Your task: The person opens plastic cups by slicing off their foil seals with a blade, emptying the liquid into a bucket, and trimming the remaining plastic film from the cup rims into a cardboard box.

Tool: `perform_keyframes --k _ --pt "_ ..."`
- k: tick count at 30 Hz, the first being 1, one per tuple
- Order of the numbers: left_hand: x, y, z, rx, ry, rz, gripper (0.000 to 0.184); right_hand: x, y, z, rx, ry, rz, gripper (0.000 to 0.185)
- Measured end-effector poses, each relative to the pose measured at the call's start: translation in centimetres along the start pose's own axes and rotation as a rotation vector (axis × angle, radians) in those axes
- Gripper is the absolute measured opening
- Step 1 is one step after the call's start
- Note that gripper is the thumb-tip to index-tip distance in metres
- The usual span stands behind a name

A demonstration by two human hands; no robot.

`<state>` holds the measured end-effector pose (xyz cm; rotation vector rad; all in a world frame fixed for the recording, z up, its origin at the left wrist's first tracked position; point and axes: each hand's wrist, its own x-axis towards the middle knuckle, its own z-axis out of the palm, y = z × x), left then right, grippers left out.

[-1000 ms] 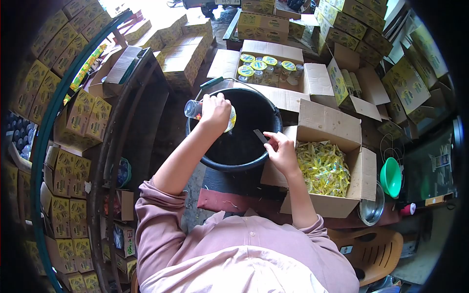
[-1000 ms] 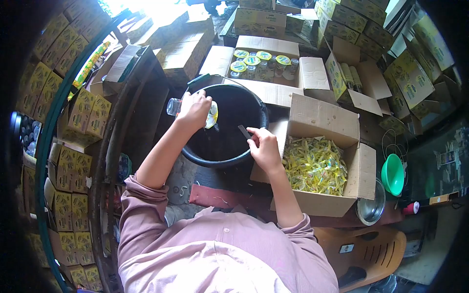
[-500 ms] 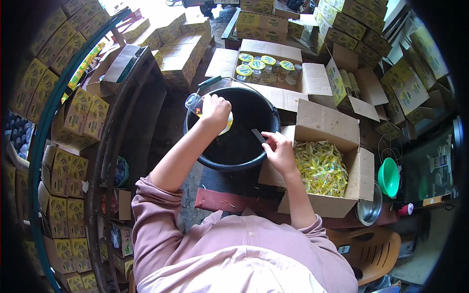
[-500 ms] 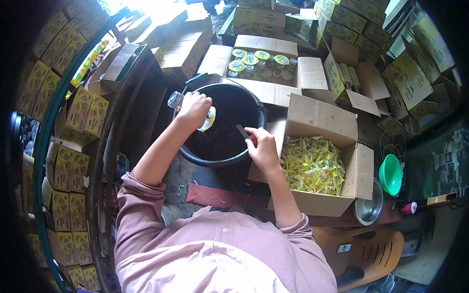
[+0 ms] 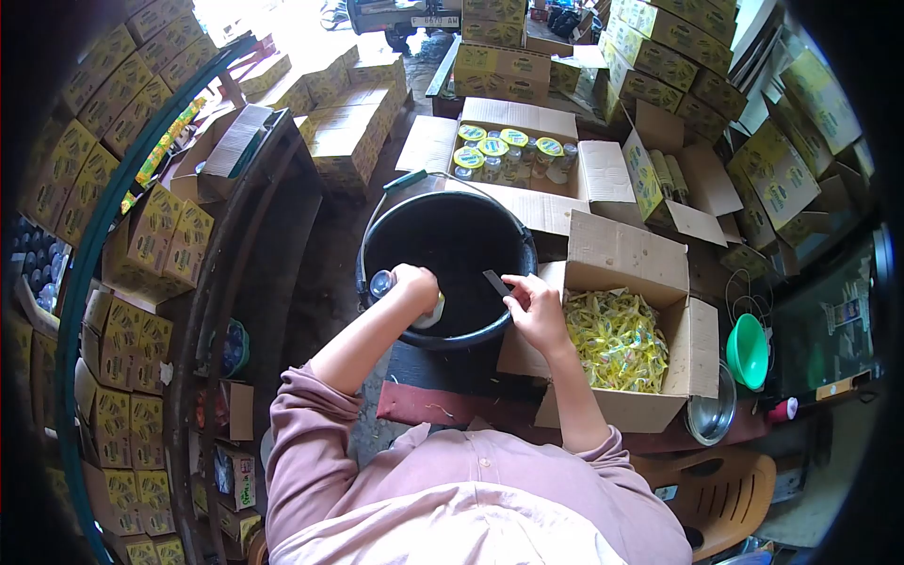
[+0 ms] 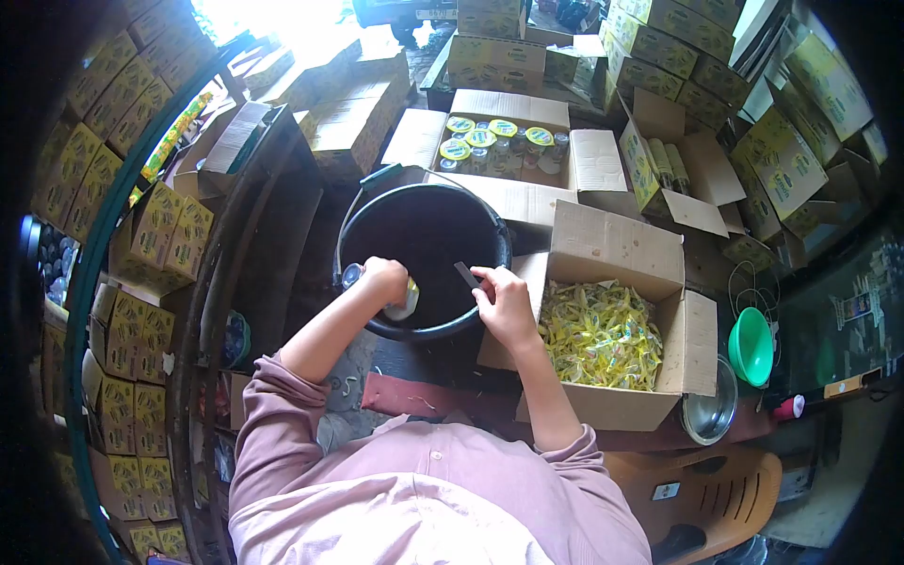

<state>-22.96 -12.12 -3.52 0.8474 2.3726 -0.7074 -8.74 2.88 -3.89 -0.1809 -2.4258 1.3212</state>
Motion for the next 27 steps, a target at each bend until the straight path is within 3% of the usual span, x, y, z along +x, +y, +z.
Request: perform_keyframes --k 2,5,6,9,13,17,19,21,23,24,25,27 --pt "0.0 -0.6 -0.1 -0.081 0.120 -0.018 0.047 0.1 -0.1 0.0 0.009 -0.004 0.003 0.028" --pt "-1.4 -0.4 -0.9 0.006 -0.102 0.052 0.048 0.2 0.0 -0.1 0.016 -0.008 -0.002 0.030" --pt "-1.4 -0.5 -0.7 -0.052 -0.011 0.033 0.050 0.1 0.1 -0.1 0.047 -0.004 0.024 0.030" --pt "-0.7 -0.6 -0.2 -0.077 -0.200 -0.007 0.052 0.2 0.2 -0.1 0.166 0.027 0.107 0.030" --pt "-1.8 -0.4 -0.6 -0.221 0.242 0.036 0.045 0.3 0.7 -0.3 0.349 0.087 0.201 0.029" --pt "-1.3 -0.1 -0.1 -0.036 0.170 0.073 0.045 0.3 0.9 -0.5 0.409 0.155 0.213 0.028" --pt "-1.9 0.5 -0.3 0.025 -0.058 0.022 0.051 0.3 0.5 -0.7 0.427 0.192 0.205 0.027" --pt "-2.1 0.4 -0.7 0.003 0.017 0.053 0.050 0.2 0.6 -0.8 0.455 0.201 0.203 0.026" --pt "-1.1 0.5 0.6 -0.056 0.420 0.030 0.050 0.2 0.7 -0.9 0.471 0.208 0.200 0.026" --pt "-0.5 0.6 0.8 -0.006 0.288 0.066 0.046 0.1 0.6 -1.0 0.474 0.210 0.198 0.025" --pt "-2.0 0.7 -0.4 0.082 -0.032 0.154 0.044 0.1 0.5 -1.0 0.478 0.214 0.194 0.025" --pt "-1.4 0.2 -0.1 -0.014 -0.058 0.134 0.046 0.1 0.6 -0.9 0.488 0.224 0.185 0.025"
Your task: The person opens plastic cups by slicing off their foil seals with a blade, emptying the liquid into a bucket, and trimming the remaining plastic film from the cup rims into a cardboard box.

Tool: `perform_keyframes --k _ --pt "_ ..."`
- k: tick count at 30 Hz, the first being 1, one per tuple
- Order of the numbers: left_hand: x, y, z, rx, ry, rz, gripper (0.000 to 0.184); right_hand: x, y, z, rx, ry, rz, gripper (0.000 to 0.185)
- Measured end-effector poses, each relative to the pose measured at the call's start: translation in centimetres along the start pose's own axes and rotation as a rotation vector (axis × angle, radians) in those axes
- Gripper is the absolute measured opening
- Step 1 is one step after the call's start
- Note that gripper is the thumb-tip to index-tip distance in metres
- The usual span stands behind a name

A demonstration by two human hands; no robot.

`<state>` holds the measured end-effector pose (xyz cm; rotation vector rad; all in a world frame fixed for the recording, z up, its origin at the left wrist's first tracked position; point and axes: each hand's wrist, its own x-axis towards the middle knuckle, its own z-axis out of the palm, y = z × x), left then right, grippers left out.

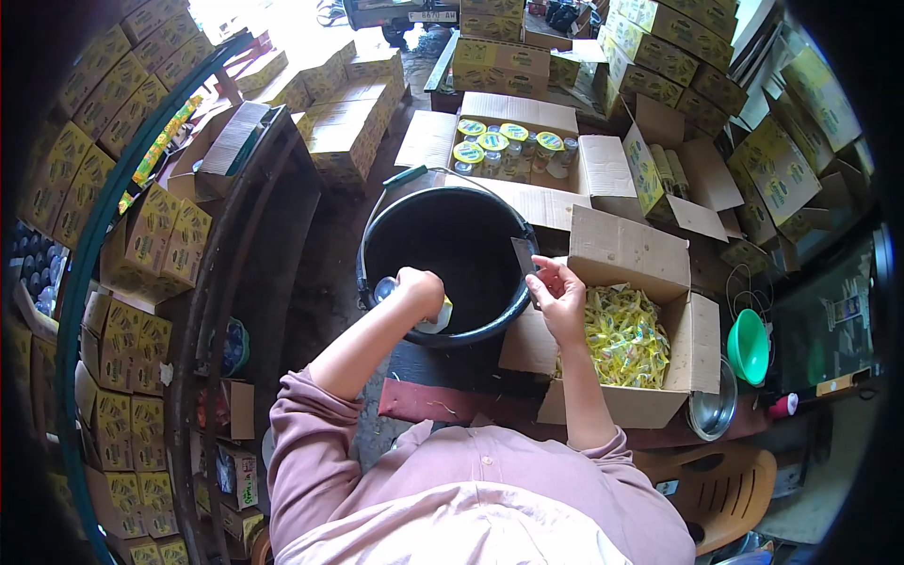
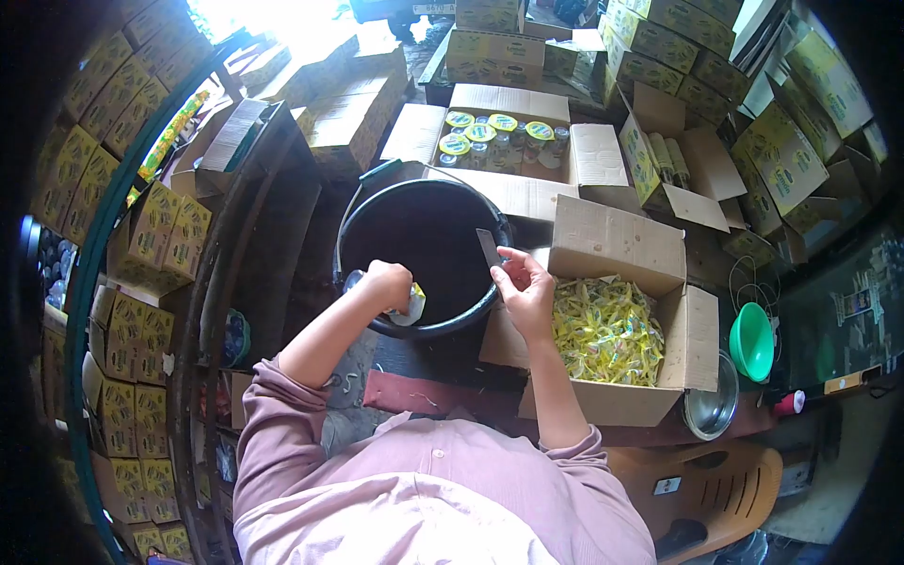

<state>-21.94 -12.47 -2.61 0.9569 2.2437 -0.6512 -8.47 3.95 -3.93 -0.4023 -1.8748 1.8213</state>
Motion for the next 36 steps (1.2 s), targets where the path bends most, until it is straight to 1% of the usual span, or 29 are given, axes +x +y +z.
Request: perform_keyframes --k 3,6,7,8,10,11,12,14,15,18,19,20,22,23,24,26,27,30,31,34,35,36 --pt "-0.6 0.1 -0.5 -0.034 0.206 0.005 0.049 0.1 -0.6 0.0 -0.010 0.014 -0.024 0.024" --pt "-0.6 0.0 -0.3 -0.021 0.002 0.003 0.046 0.1 -0.8 0.1 -0.006 0.028 -0.040 0.024" --pt "-1.2 -0.4 -0.7 -0.093 0.074 0.043 0.043 0.0 -0.8 0.0 -0.003 0.030 -0.042 0.024" --pt "-0.8 -0.5 -0.3 -0.150 0.236 0.013 0.042 0.1 -0.9 -0.1 0.006 0.039 -0.044 0.024" --pt "-0.2 -0.5 0.9 -0.115 0.550 0.017 0.041 0.0 -0.9 -0.2 0.026 0.056 -0.044 0.024" --pt "-1.4 -0.3 -0.8 -0.022 0.046 0.065 0.043 0.0 -0.7 -0.2 0.049 0.071 -0.038 0.024" --pt "-0.4 -0.2 0.4 -0.076 0.012 -0.048 0.045 0.1 -0.7 -0.2 0.043 0.071 -0.036 0.024" --pt "-1.6 -0.7 -1.1 -0.126 -0.061 0.018 0.046 0.1 -0.6 -0.3 0.027 0.066 -0.030 0.024" --pt "-1.9 -1.2 -1.2 -0.197 -0.045 0.082 0.050 0.2 -0.4 -0.4 0.041 0.061 -0.025 0.024" --pt "0.4 -1.8 1.8 -0.625 0.670 0.193 0.054 0.1 -0.1 -0.5 0.079 0.043 0.003 0.026" --pt "0.4 -1.9 1.5 -0.726 0.735 0.316 0.044 0.1 -0.3 -0.5 0.090 0.035 0.018 0.027" --pt "0.2 -1.7 1.6 -0.903 0.746 0.329 0.040 0.1 -0.4 -0.5 0.102 0.028 0.033 0.028" --pt "-0.8 -0.8 2.0 -1.260 0.754 0.353 0.032 0.2 -0.4 -0.3 0.012 -0.016 0.021 0.028" --pt "-0.7 -0.4 2.4 -1.391 0.769 0.435 0.027 0.3 -0.5 -0.2 -0.036 -0.039 0.013 0.028" --pt "-1.0 -0.1 2.5 -1.496 0.679 0.408 0.029 0.4 -0.7 0.0 -0.111 -0.047 -0.051 0.027" --pt "-1.4 1.1 2.8 -1.521 0.886 0.528 0.037 0.2 -1.8 0.8 -0.264 -0.062 -0.175 0.025" --pt "-1.5 1.6 2.7 -1.506 1.023 0.566 0.049 0.4 -2.6 1.1 -0.354 -0.075 -0.338 0.024" --pt "-1.5 2.0 2.7 -1.284 1.229 0.466 0.054 1.2 -3.3 0.9 -0.614 -0.139 -0.666 0.023" --pt "-1.5 1.8 2.8 -1.236 1.261 0.480 0.055 1.3 -3.8 0.8 -0.673 -0.180 -0.707 0.021" --pt "-1.8 1.4 2.6 -1.031 1.367 0.454 0.056 2.0 -4.0 0.9 -0.839 -0.242 -0.930 0.019" --pt "-1.7 1.2 2.7 -1.037 1.370 0.476 0.058 2.2 -3.6 0.9 -0.897 -0.243 -0.980 0.019" --pt "-1.7 1.4 2.8 -1.126 1.356 0.470 0.059 2.4 -3.7 1.1 -0.904 -0.243 -1.005 0.019"
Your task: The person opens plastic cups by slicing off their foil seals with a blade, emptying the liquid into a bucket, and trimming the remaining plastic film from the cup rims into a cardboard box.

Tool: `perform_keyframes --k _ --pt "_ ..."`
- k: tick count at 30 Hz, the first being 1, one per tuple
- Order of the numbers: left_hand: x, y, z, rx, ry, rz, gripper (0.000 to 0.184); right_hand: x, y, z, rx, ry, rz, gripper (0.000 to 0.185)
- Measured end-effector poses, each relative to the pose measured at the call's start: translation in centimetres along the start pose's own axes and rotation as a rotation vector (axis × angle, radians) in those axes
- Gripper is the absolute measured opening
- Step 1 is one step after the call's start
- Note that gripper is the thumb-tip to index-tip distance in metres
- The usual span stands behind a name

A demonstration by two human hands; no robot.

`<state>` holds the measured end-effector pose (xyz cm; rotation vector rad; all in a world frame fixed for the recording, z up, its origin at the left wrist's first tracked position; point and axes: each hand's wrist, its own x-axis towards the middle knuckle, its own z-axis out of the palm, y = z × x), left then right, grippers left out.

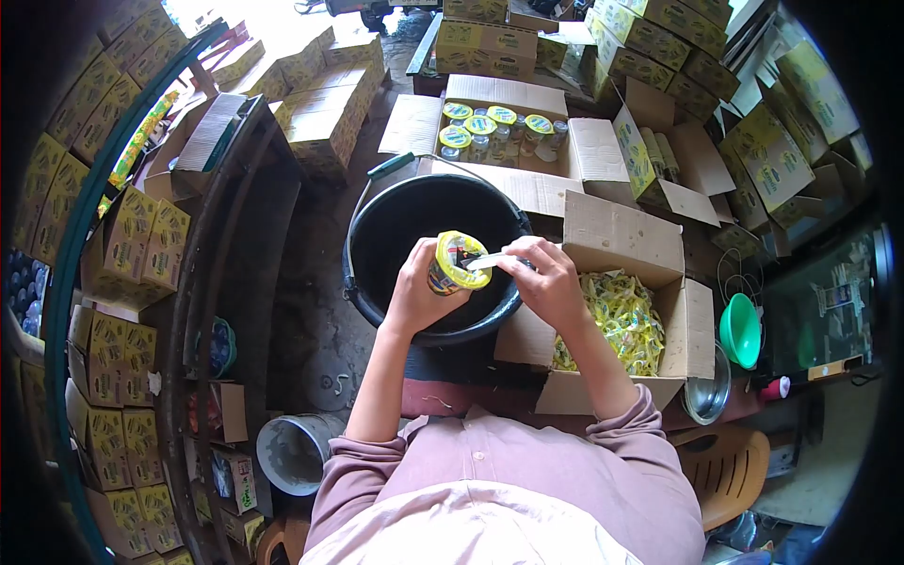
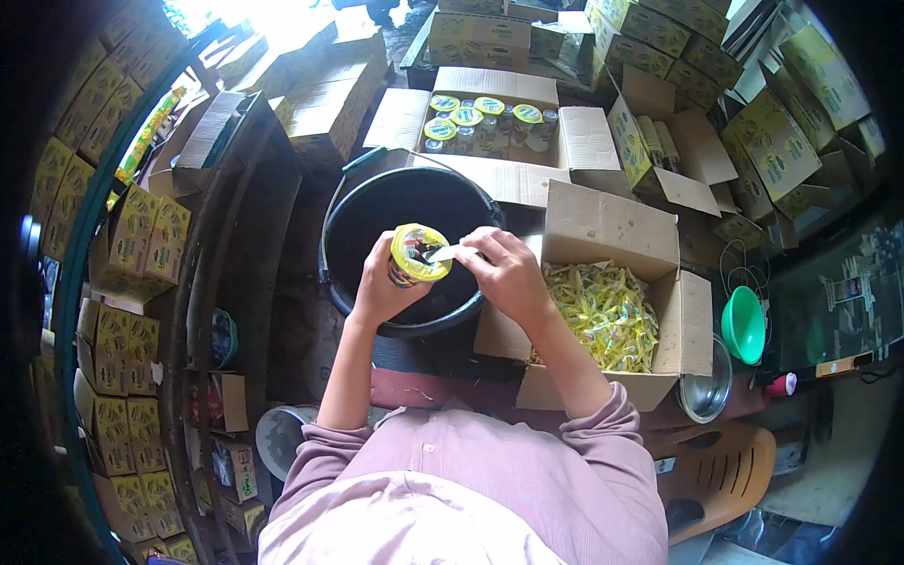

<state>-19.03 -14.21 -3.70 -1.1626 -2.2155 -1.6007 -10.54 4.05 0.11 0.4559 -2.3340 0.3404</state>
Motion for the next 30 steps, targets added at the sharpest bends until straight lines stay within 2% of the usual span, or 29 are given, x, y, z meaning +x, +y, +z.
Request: perform_keyframes --k 2,8,14,17,23,30 --pt "-0.3 0.2 0.3 -0.118 0.050 -0.095 0.060 0.6 0.0 -0.1 -0.026 0.015 -0.044 0.019" --pt "0.2 1.5 -0.5 0.115 0.138 0.074 0.059 1.5 -0.3 -1.1 -0.004 -0.017 -0.082 0.018" --pt "0.4 1.6 -0.6 0.185 0.140 0.064 0.061 1.5 0.0 -1.3 -0.042 -0.027 -0.171 0.021" --pt "0.2 2.3 -0.7 0.135 0.128 0.011 0.061 1.8 -0.2 -1.8 -0.037 -0.032 -0.210 0.031" --pt "0.3 3.4 -0.9 0.049 0.102 -0.084 0.057 1.9 -0.2 -1.2 0.054 0.039 -0.121 0.050" --pt "0.6 4.6 -1.2 -0.135 -0.012 -0.134 0.048 2.4 0.1 -0.5 0.097 0.057 -0.167 0.053"
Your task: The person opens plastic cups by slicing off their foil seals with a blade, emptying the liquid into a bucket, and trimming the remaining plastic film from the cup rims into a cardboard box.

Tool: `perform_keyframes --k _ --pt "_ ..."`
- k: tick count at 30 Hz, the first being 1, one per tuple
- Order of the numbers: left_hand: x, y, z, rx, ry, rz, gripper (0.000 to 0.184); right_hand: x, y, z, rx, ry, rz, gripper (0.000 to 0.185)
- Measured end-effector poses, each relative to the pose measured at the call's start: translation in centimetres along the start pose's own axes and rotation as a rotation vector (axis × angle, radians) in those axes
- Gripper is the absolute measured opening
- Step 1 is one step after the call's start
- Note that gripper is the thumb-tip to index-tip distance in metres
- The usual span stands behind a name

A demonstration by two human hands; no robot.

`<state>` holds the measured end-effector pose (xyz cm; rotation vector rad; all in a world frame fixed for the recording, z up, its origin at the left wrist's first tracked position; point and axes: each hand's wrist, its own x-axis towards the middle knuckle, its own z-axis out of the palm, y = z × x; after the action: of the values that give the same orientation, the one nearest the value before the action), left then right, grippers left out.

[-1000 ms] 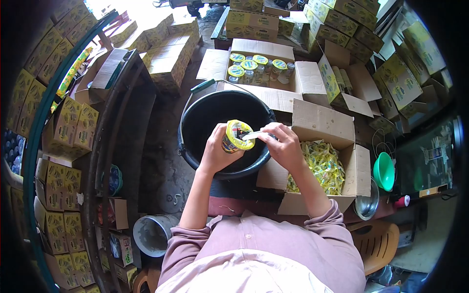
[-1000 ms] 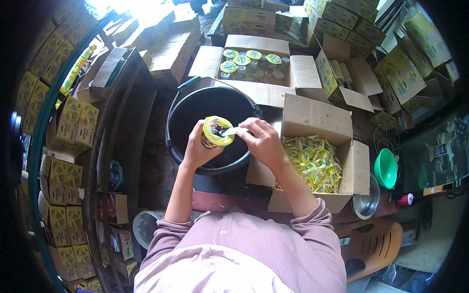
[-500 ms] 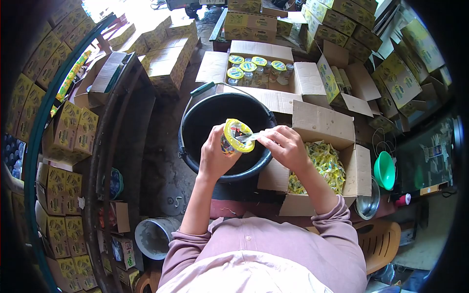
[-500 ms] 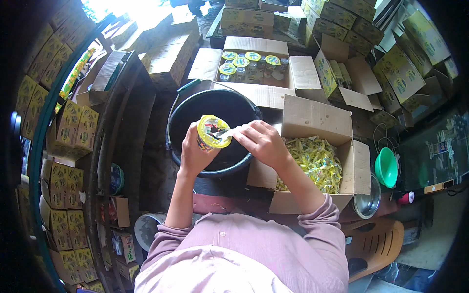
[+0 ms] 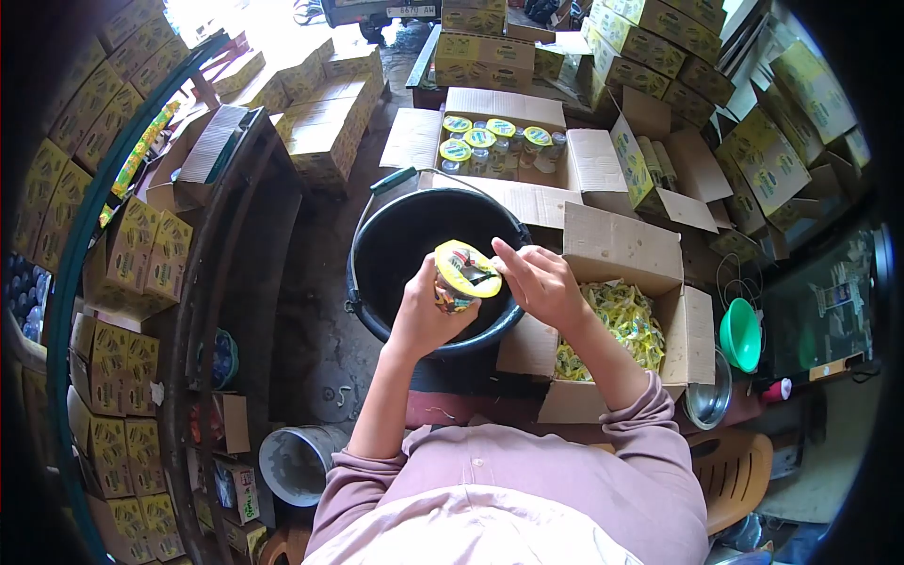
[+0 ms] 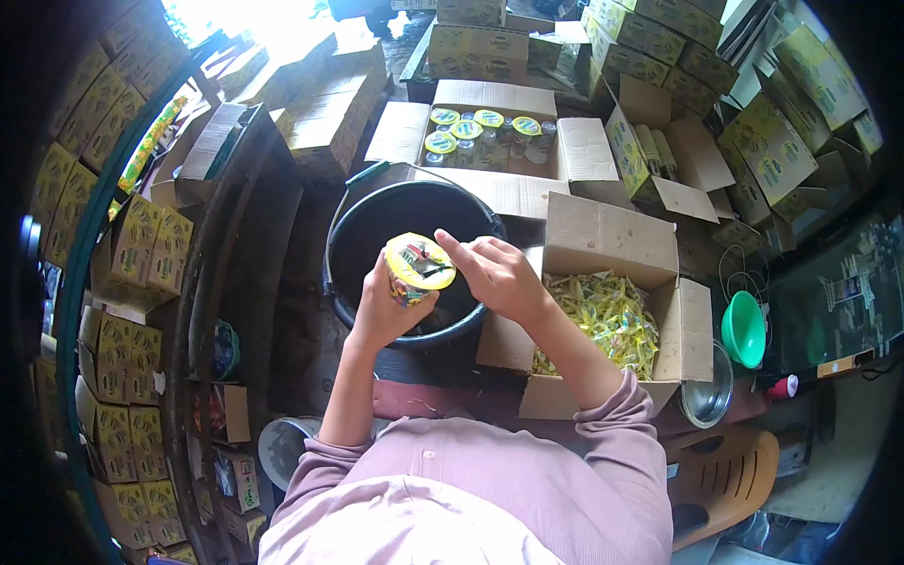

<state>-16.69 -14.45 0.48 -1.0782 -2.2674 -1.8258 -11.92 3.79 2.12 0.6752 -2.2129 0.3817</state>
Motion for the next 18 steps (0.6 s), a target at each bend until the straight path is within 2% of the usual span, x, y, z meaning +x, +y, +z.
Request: perform_keyframes --k 7,10,18 --pt "0.2 -1.5 -0.5 -0.240 -0.165 -0.040 0.051 0.3 0.4 0.4 0.009 0.012 -0.010 0.053" --pt "0.4 -2.2 -0.6 -0.398 -0.241 -0.123 0.051 0.6 0.6 0.6 0.027 0.033 -0.026 0.054" --pt "1.0 -2.4 -1.0 -0.552 -0.414 -0.277 0.045 0.9 1.2 1.4 0.051 0.109 0.001 0.055"
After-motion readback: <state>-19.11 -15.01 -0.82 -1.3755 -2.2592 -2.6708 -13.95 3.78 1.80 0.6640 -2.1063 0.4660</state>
